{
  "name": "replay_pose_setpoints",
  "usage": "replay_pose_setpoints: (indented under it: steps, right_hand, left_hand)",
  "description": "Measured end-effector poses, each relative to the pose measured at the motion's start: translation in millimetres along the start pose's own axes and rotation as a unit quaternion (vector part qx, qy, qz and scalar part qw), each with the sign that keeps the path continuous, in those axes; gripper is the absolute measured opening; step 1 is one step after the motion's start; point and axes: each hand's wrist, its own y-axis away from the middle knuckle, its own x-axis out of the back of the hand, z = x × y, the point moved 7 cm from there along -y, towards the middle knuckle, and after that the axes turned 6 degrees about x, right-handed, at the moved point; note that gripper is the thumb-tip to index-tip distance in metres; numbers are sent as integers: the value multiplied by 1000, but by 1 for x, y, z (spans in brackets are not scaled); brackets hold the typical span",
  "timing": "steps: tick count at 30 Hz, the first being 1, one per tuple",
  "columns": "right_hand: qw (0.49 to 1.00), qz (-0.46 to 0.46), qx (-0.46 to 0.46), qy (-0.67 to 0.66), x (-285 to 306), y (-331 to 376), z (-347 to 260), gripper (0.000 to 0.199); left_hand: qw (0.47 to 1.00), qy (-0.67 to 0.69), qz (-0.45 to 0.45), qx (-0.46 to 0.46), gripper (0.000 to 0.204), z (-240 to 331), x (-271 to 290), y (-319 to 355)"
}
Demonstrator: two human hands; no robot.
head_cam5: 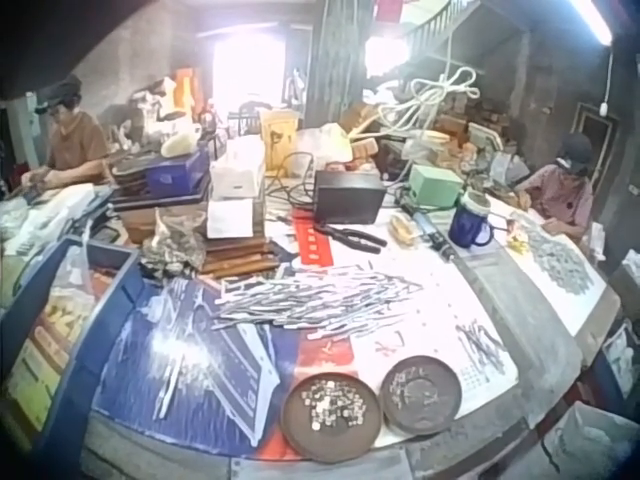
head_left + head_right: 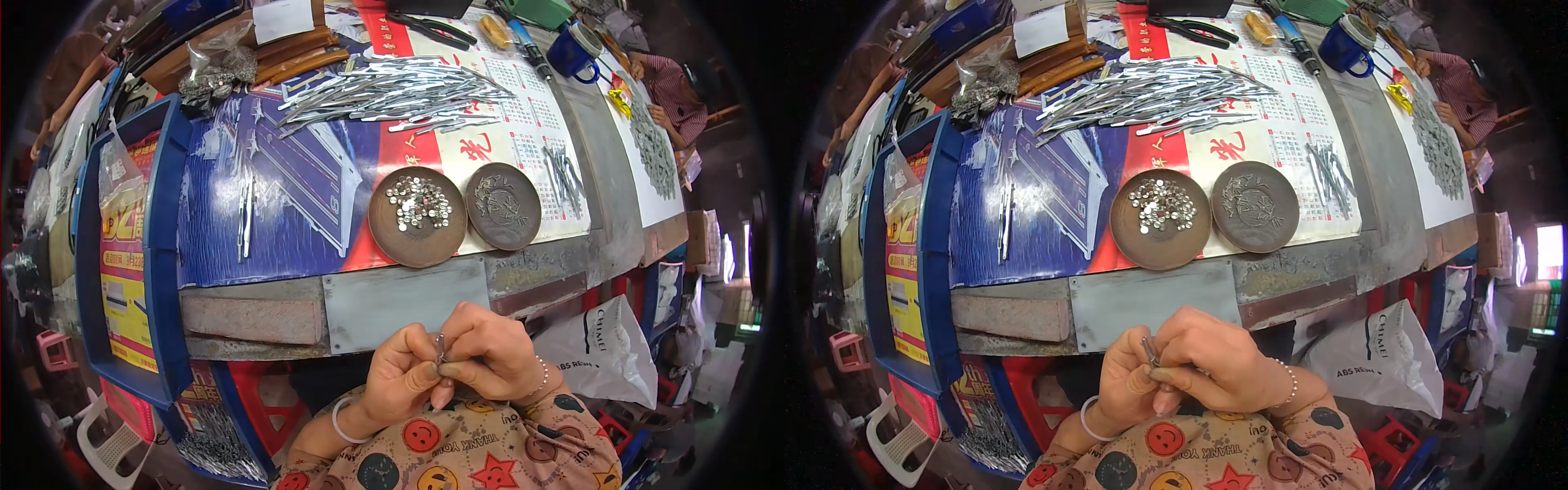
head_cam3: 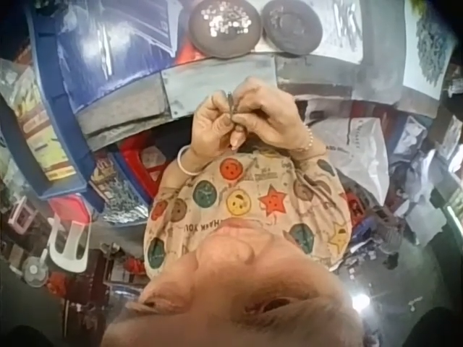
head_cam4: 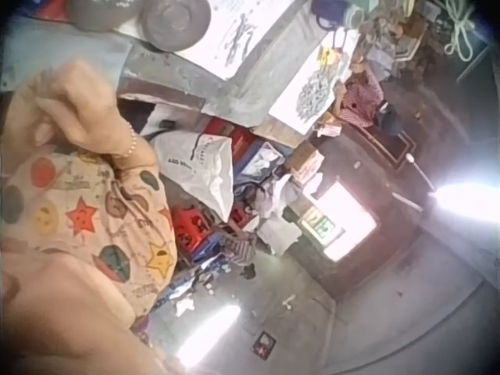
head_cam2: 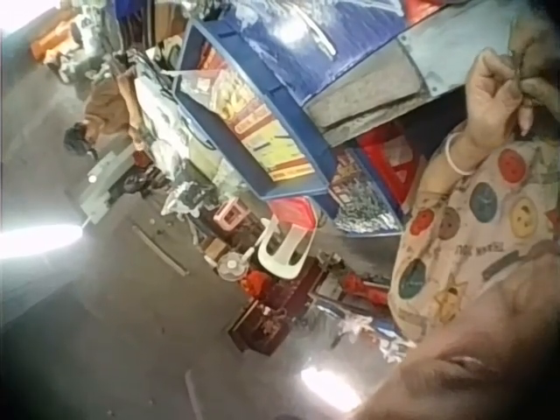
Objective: The user is using pliers and manual dexterity to assemble small metal components on a workbench.
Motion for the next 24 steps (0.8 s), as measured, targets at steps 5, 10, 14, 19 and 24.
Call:
replay_pose_setpoints:
  steps: [5,10,14,19,24]
  right_hand:
    - [1000,16,-18,11,2,3,1,15]
    - [990,-17,-41,131,2,2,-4,19]
    - [995,-47,-40,74,1,3,3,20]
    - [985,41,11,166,-5,8,14,15]
    - [977,26,56,206,-9,10,21,22]
  left_hand:
    - [992,-123,16,-30,10,6,1,1]
    - [983,-172,58,-36,7,7,9,6]
    - [989,-140,51,-21,7,5,7,6]
    - [990,-105,94,-18,9,5,13,2]
    - [989,-102,107,-25,11,1,19,6]
